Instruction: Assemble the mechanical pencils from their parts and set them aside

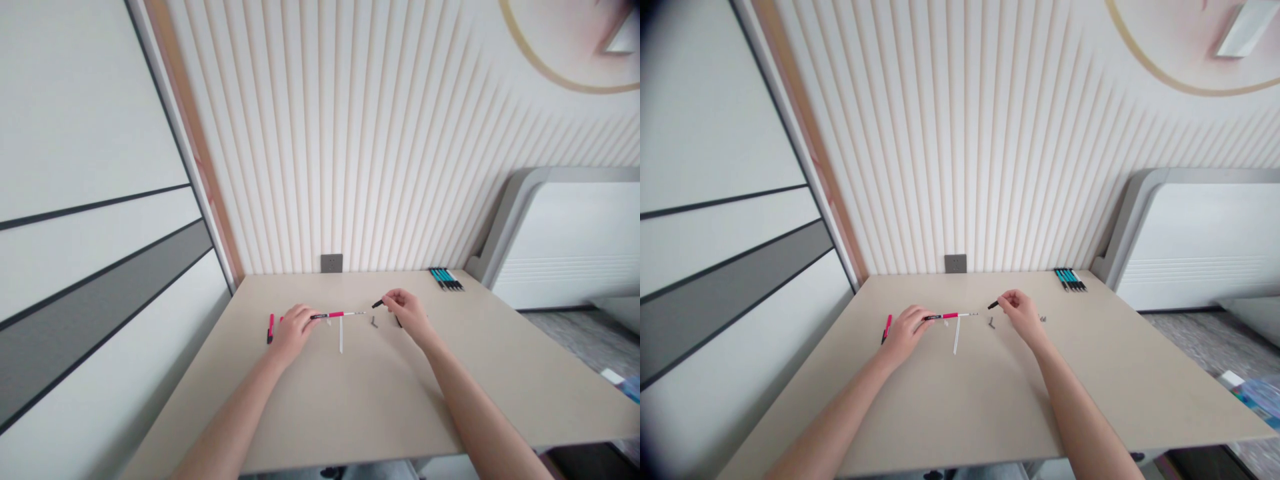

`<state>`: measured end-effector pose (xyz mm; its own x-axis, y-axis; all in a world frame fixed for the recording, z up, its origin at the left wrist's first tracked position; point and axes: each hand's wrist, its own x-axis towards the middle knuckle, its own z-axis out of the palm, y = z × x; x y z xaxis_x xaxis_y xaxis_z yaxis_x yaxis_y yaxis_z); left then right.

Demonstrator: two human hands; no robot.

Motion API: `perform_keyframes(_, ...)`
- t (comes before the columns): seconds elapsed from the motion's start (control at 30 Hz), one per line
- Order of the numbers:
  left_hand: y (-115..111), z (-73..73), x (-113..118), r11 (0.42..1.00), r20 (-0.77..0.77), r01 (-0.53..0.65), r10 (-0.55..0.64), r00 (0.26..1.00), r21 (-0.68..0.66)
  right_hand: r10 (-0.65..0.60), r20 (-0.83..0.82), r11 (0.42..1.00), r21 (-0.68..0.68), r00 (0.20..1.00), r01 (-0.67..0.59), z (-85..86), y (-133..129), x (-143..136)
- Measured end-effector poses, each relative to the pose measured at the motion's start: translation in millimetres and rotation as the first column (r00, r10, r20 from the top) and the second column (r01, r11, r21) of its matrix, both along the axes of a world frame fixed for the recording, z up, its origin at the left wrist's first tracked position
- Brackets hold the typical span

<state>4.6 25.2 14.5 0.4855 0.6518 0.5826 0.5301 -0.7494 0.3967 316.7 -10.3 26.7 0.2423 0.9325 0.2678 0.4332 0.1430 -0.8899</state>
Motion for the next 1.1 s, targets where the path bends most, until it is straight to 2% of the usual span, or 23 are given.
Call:
perform_keyframes(0.1,0.1,-0.5,-0.3,1.000,0.006,-0.007,0.007,1.000,0.003,0.094,-0.163,0.995,-0.010,0.982,-0.097,7.2,-3.1,-3.6)
perform_keyframes(0.3,-1.4,2.2,0.4,1.000,-0.001,-0.015,0.015,1.000,0.003,0.170,-0.240,0.980,-0.058,0.956,-0.189,12.7,-9.6,-8.5)
perform_keyframes(0.53,-2.0,3.1,0.3,1.000,-0.011,-0.013,0.012,1.000,-0.004,0.213,-0.303,0.968,-0.065,0.929,-0.243,5.8,-7.0,-11.2)
perform_keyframes(0.7,-1.5,1.0,0.1,1.000,-0.011,-0.012,0.012,1.000,-0.006,0.289,-0.368,0.940,-0.063,0.884,-0.334,4.1,-9.9,-20.8)
perform_keyframes(0.87,-2.7,2.2,0.7,0.999,-0.019,0.038,-0.039,0.999,-0.016,0.364,-0.395,0.905,-0.063,0.844,-0.420,-1.1,-12.6,-33.5)
perform_keyframes(1.1,-2.8,0.1,0.2,0.995,0.010,0.096,-0.096,0.995,-0.020,0.394,-0.389,0.896,-0.038,0.833,-0.442,-6.2,-10.6,-35.0)
